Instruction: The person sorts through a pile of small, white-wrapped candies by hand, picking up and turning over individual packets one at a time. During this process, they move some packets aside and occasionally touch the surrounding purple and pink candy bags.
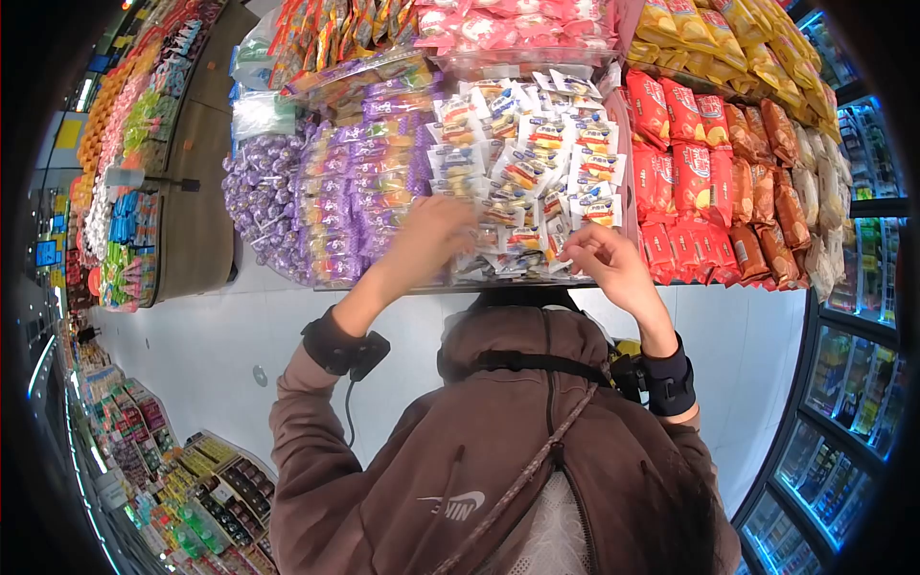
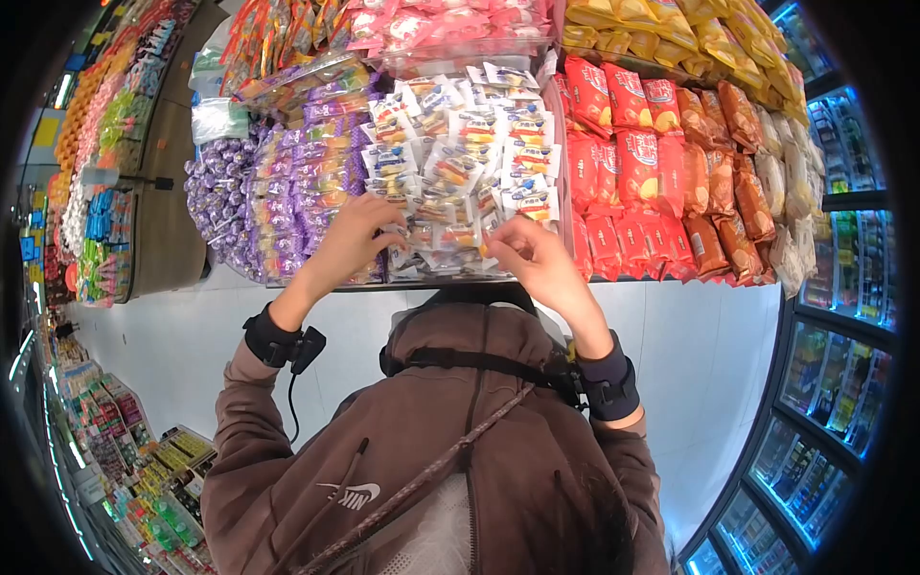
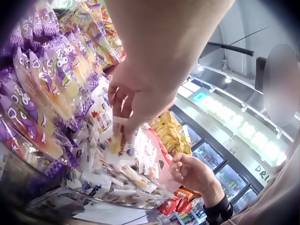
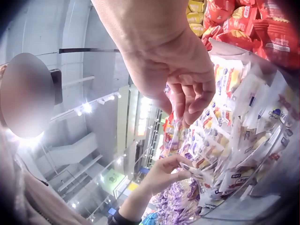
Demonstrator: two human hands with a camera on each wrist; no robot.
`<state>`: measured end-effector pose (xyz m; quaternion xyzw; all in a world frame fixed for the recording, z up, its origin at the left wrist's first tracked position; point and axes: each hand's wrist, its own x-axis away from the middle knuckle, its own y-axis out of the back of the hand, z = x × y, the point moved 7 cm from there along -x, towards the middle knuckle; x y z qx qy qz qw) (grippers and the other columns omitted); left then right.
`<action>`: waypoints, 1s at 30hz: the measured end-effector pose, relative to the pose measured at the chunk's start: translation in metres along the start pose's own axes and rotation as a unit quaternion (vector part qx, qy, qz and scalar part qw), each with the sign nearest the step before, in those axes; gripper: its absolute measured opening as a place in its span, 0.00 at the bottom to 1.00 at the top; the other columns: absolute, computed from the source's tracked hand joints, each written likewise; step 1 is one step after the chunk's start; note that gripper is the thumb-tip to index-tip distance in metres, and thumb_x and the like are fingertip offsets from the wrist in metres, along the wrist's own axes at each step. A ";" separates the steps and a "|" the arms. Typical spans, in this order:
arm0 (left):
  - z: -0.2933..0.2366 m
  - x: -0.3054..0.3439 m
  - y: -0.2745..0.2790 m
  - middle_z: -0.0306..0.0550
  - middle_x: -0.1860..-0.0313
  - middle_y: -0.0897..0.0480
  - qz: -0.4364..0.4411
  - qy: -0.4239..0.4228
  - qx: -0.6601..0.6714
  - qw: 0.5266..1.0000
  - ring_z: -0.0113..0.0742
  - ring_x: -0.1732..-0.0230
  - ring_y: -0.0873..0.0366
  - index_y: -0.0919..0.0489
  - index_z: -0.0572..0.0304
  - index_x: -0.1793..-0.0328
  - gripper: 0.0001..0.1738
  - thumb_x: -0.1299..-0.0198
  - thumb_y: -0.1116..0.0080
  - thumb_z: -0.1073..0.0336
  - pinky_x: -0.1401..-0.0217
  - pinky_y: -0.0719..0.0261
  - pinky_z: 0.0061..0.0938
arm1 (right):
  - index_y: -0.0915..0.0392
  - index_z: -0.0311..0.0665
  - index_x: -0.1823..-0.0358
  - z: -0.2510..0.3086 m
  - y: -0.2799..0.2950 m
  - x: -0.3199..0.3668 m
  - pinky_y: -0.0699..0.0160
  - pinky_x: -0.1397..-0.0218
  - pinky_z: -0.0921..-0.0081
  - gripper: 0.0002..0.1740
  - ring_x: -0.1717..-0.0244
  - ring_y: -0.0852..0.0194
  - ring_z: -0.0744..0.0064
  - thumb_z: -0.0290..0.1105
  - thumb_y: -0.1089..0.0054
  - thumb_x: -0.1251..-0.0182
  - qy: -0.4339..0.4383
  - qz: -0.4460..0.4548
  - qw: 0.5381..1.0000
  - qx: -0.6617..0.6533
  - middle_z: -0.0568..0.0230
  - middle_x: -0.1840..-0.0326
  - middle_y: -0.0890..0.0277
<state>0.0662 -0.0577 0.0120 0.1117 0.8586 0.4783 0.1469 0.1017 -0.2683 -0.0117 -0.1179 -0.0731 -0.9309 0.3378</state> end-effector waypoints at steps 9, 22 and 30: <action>0.012 0.004 -0.009 0.37 0.72 0.20 -0.051 0.278 0.504 0.816 0.18 0.69 0.26 0.21 0.66 0.56 0.13 0.45 0.37 0.67 0.68 0.30 0.14 | 0.24 0.31 0.62 0.029 -0.022 -0.018 0.35 0.70 0.84 0.10 0.74 0.37 0.86 0.32 0.41 0.38 0.053 0.001 0.998 0.018 0.72 0.74 0.29; -0.006 0.004 0.000 0.41 0.63 0.18 0.000 0.305 0.529 0.791 0.22 0.65 0.24 0.21 0.70 0.53 0.15 0.44 0.39 0.66 0.61 0.25 0.17 | 0.21 0.30 0.72 0.019 -0.028 -0.022 0.39 0.73 0.85 0.12 0.77 0.38 0.88 0.33 0.41 0.39 0.022 0.012 1.000 -0.015 0.72 0.79 0.29; -0.003 0.003 -0.004 0.39 0.64 0.18 0.004 0.286 0.533 0.796 0.19 0.66 0.25 0.20 0.69 0.56 0.13 0.44 0.38 0.67 0.62 0.27 0.15 | 0.21 0.31 0.71 0.022 -0.030 -0.021 0.38 0.72 0.85 0.11 0.76 0.36 0.88 0.33 0.40 0.39 0.007 0.023 0.999 -0.037 0.72 0.78 0.28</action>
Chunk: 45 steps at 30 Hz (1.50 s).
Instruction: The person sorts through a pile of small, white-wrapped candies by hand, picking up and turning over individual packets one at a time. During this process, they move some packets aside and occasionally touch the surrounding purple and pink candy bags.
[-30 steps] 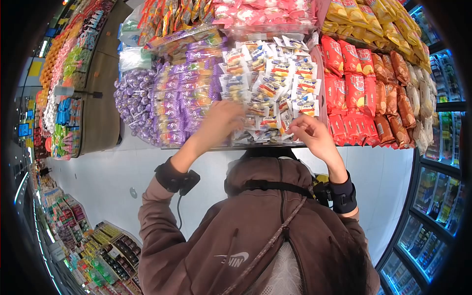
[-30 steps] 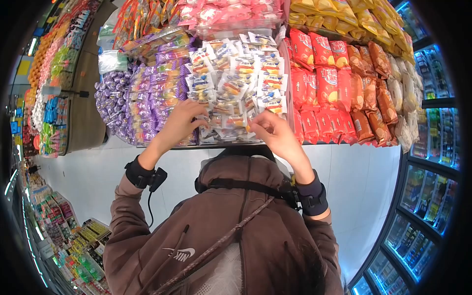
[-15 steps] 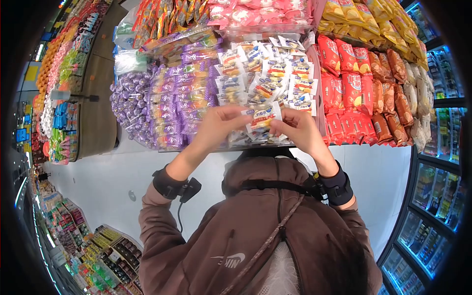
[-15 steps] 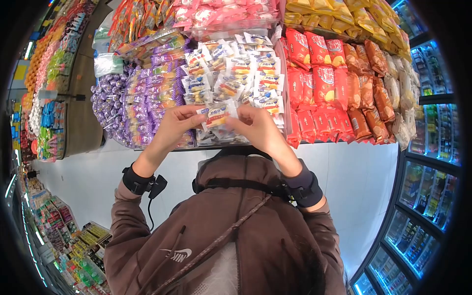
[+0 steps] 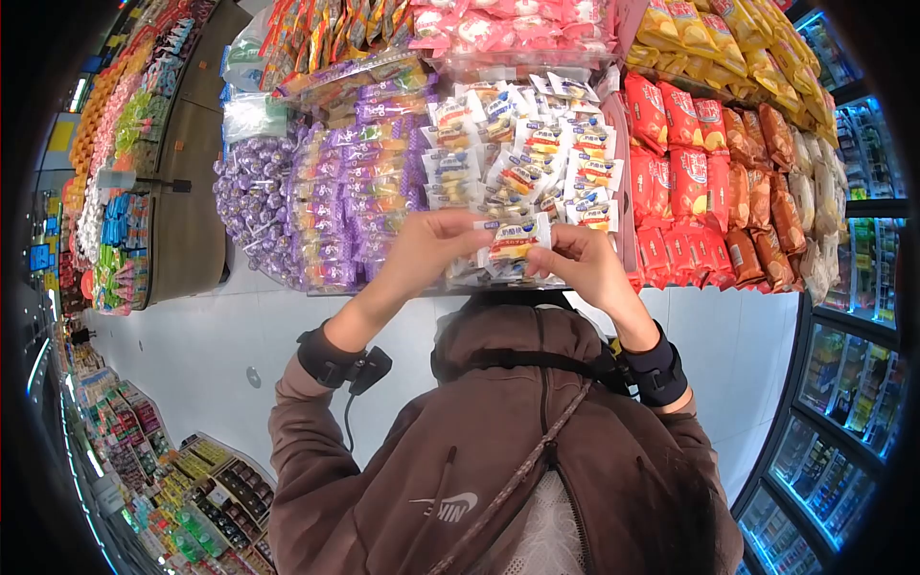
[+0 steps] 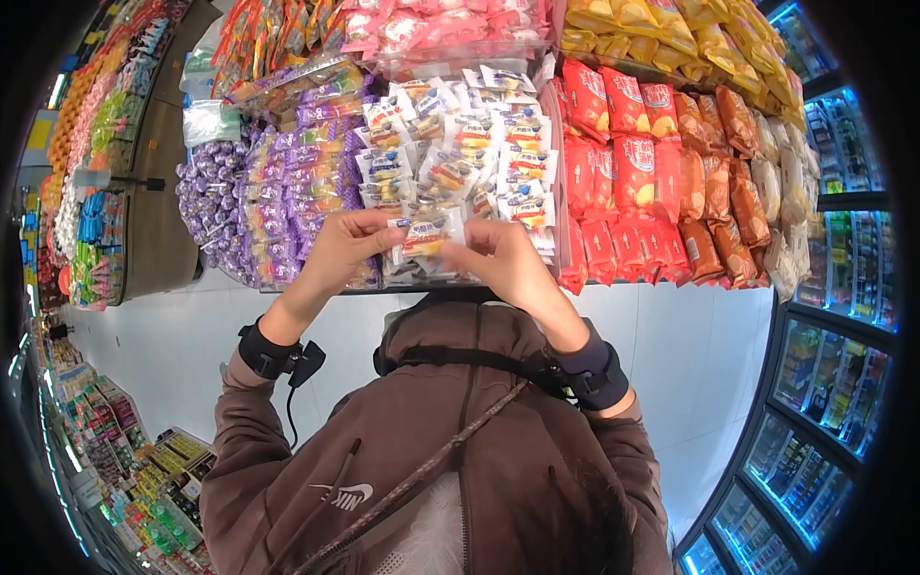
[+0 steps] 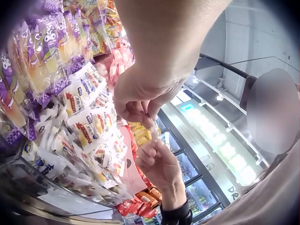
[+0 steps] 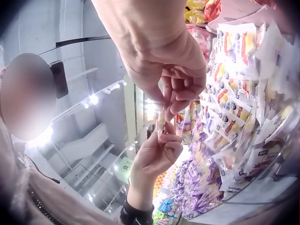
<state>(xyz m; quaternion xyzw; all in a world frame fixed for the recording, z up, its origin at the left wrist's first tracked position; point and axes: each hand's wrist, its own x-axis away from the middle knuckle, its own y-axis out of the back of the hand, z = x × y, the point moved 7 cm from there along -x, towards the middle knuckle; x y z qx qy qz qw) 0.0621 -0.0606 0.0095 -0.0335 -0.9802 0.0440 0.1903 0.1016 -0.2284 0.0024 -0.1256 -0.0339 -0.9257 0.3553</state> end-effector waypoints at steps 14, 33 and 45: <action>0.017 -0.011 -0.007 0.40 0.65 0.20 -0.016 -0.034 -0.105 0.994 0.20 0.68 0.25 0.20 0.68 0.57 0.11 0.45 0.38 0.69 0.65 0.27 0.16 | 0.23 0.31 0.64 -0.006 0.009 0.005 0.33 0.68 0.86 0.08 0.72 0.32 0.88 0.30 0.41 0.38 -0.025 0.008 0.999 0.036 0.70 0.72 0.23; -0.079 -0.146 -0.079 0.50 0.63 0.20 -0.056 -0.311 -0.456 0.832 0.47 0.60 0.23 0.20 0.57 0.59 0.15 0.52 0.35 0.59 0.54 0.28 0.35 | 0.28 0.32 0.55 -0.002 0.082 0.053 0.31 0.65 0.87 0.08 0.71 0.31 0.86 0.26 0.49 0.34 0.071 -0.189 0.979 -0.029 0.68 0.68 0.23; -0.073 -0.140 -0.062 0.43 0.63 0.21 -0.100 -0.345 -0.407 0.840 0.43 0.54 0.28 0.20 0.53 0.64 0.13 0.56 0.33 0.60 0.50 0.32 0.35 | 0.27 0.32 0.55 -0.004 0.081 0.055 0.31 0.65 0.87 0.08 0.70 0.30 0.85 0.25 0.50 0.34 0.077 -0.155 0.983 -0.063 0.65 0.66 0.23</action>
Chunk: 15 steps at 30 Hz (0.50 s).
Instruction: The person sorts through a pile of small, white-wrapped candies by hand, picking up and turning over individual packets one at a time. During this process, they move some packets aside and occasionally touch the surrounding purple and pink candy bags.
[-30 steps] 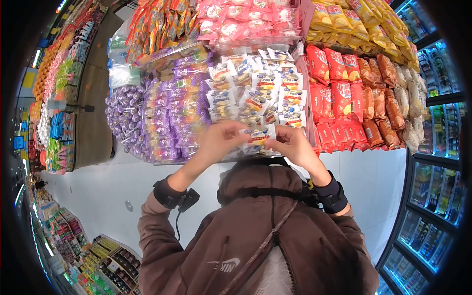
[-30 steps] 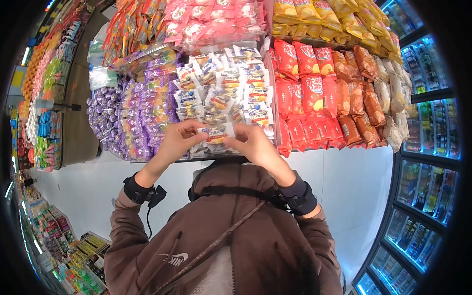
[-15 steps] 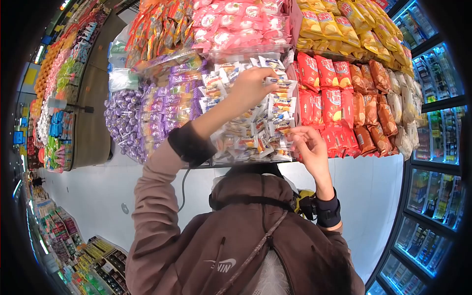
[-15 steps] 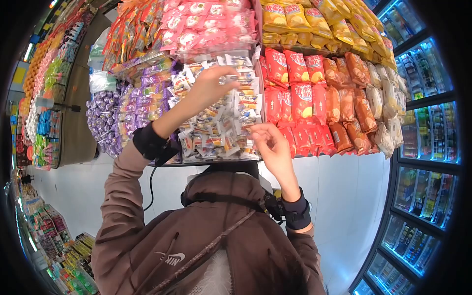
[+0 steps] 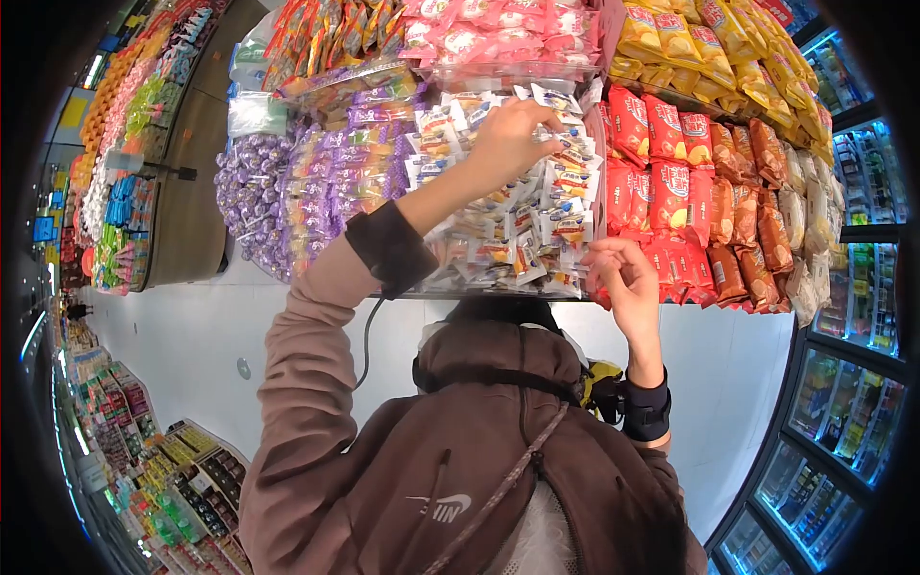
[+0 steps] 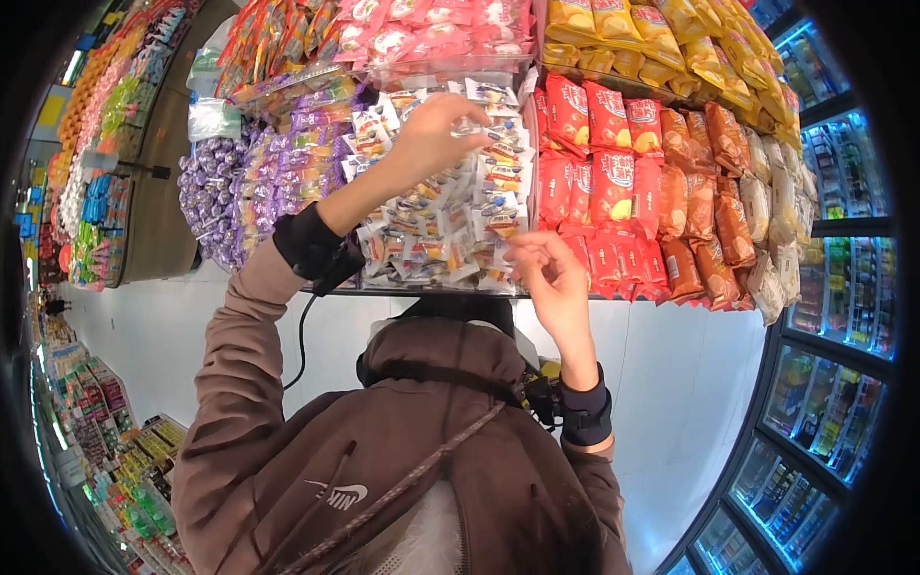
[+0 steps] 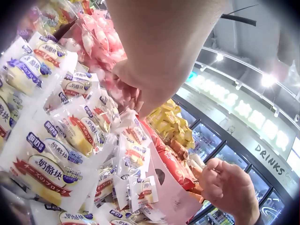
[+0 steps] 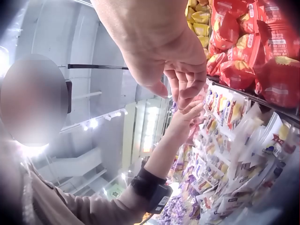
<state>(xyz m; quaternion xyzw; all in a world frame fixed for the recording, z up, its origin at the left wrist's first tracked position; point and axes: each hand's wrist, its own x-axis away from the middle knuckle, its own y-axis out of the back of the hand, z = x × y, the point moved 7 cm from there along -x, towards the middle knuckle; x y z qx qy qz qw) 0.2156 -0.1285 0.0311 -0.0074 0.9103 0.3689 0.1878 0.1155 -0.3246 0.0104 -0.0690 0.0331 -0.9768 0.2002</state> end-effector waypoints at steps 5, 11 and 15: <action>-0.021 0.034 0.075 0.41 0.67 0.21 -0.105 -0.031 -0.039 0.993 0.41 0.60 0.27 0.20 0.57 0.67 0.09 0.55 0.34 0.68 0.54 0.31 0.31 | 0.27 0.33 0.55 -0.003 -0.005 -0.001 0.31 0.64 0.86 0.09 0.70 0.30 0.85 0.24 0.50 0.35 -0.005 0.032 0.999 0.006 0.65 0.66 0.23; -0.003 0.113 0.109 0.41 0.68 0.22 -0.061 0.012 -0.176 0.982 0.41 0.61 0.27 0.21 0.59 0.67 0.09 0.56 0.35 0.72 0.56 0.31 0.31 | 0.27 0.32 0.56 -0.008 -0.019 0.001 0.30 0.64 0.85 0.08 0.69 0.30 0.83 0.24 0.49 0.36 -0.028 0.052 0.998 0.021 0.67 0.67 0.25; 0.006 0.156 0.088 0.40 0.64 0.23 0.072 -0.014 -0.226 0.971 0.41 0.57 0.28 0.21 0.57 0.66 0.09 0.56 0.40 0.74 0.51 0.33 0.32 | 0.27 0.31 0.57 -0.017 -0.034 0.003 0.30 0.64 0.85 0.07 0.68 0.29 0.82 0.23 0.49 0.36 -0.044 0.089 0.995 0.021 0.67 0.66 0.27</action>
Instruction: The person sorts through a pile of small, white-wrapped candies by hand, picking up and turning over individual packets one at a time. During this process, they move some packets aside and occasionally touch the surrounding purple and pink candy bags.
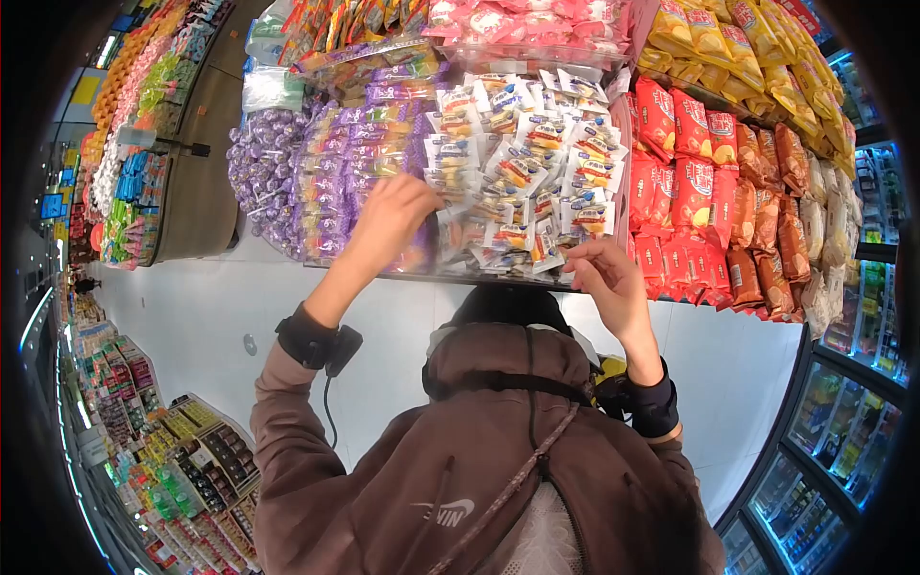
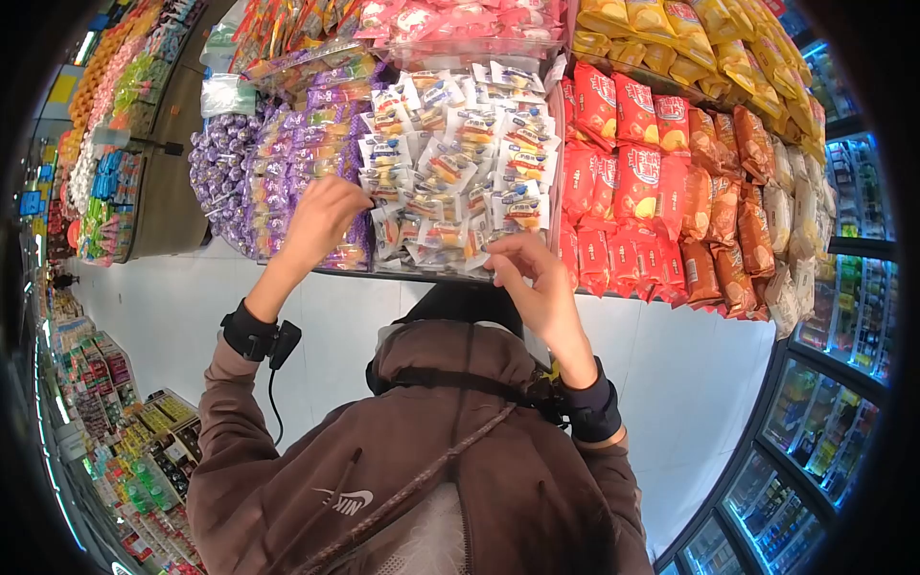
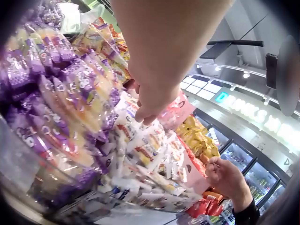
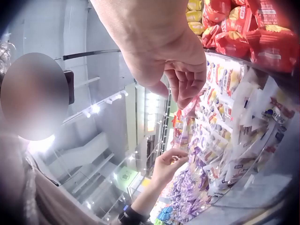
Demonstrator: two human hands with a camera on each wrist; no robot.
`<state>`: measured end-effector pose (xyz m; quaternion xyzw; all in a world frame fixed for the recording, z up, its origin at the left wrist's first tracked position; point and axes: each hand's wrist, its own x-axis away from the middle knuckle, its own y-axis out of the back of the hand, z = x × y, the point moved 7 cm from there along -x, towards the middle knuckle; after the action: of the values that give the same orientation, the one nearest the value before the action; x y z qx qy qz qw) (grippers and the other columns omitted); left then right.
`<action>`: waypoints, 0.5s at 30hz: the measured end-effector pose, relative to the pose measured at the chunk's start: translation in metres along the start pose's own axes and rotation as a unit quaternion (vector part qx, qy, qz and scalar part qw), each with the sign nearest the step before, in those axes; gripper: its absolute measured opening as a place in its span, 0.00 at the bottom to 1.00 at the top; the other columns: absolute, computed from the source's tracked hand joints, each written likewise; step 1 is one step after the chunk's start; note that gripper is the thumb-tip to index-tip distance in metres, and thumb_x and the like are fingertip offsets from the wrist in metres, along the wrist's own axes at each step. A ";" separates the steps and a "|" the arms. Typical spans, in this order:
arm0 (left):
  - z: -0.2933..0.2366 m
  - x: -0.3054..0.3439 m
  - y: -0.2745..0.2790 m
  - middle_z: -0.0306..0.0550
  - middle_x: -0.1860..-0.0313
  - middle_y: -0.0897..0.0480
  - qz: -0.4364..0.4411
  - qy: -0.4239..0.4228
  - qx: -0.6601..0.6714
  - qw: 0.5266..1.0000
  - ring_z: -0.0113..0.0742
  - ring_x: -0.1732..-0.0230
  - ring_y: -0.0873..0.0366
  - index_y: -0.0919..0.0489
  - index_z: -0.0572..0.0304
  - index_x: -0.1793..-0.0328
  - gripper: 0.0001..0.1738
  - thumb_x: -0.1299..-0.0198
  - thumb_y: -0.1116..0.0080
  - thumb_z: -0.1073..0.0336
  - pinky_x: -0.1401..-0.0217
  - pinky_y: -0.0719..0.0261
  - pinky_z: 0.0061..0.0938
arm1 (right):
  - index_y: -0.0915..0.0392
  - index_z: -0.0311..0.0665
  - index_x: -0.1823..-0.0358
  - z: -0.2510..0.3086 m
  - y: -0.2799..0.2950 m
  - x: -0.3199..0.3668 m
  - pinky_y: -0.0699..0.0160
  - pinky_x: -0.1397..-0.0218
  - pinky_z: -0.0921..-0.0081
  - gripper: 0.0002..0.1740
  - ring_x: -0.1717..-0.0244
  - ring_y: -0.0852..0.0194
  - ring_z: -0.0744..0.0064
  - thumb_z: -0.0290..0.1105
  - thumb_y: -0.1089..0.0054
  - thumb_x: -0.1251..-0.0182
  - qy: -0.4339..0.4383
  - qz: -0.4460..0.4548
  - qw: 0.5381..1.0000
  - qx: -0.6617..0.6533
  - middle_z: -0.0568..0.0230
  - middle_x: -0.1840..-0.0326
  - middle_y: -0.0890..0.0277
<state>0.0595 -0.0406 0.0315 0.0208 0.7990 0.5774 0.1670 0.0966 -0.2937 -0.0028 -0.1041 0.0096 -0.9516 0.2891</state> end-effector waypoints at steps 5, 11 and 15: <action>-0.013 0.014 -0.028 0.36 0.53 0.26 0.129 -0.097 -0.061 0.985 0.37 0.49 0.31 0.24 0.54 0.55 0.19 0.57 0.45 0.75 0.45 0.35 0.30 | 0.27 0.31 0.57 -0.009 -0.018 -0.002 0.28 0.63 0.84 0.08 0.65 0.28 0.81 0.23 0.48 0.36 -0.019 0.035 0.999 0.004 0.67 0.65 0.27; -0.004 0.016 -0.050 0.35 0.54 0.25 0.145 -0.186 -0.090 0.968 0.36 0.47 0.31 0.24 0.51 0.58 0.17 0.58 0.44 0.73 0.44 0.35 0.30 | 0.27 0.31 0.57 -0.013 -0.031 -0.005 0.32 0.65 0.86 0.07 0.70 0.33 0.84 0.24 0.50 0.34 -0.014 0.020 0.999 0.038 0.65 0.67 0.25; 0.006 0.007 -0.017 0.36 0.61 0.23 0.040 -0.132 0.067 0.988 0.32 0.54 0.27 0.22 0.54 0.62 0.09 0.52 0.40 0.72 0.51 0.30 0.27 | 0.27 0.31 0.57 -0.014 -0.033 -0.012 0.33 0.66 0.86 0.07 0.72 0.33 0.85 0.24 0.51 0.34 -0.008 -0.005 0.998 0.064 0.66 0.68 0.24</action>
<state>0.0576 -0.0390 0.0127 0.1401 0.8051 0.5212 0.2462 0.0848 -0.2602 -0.0159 -0.0935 -0.0538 -0.9509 0.2902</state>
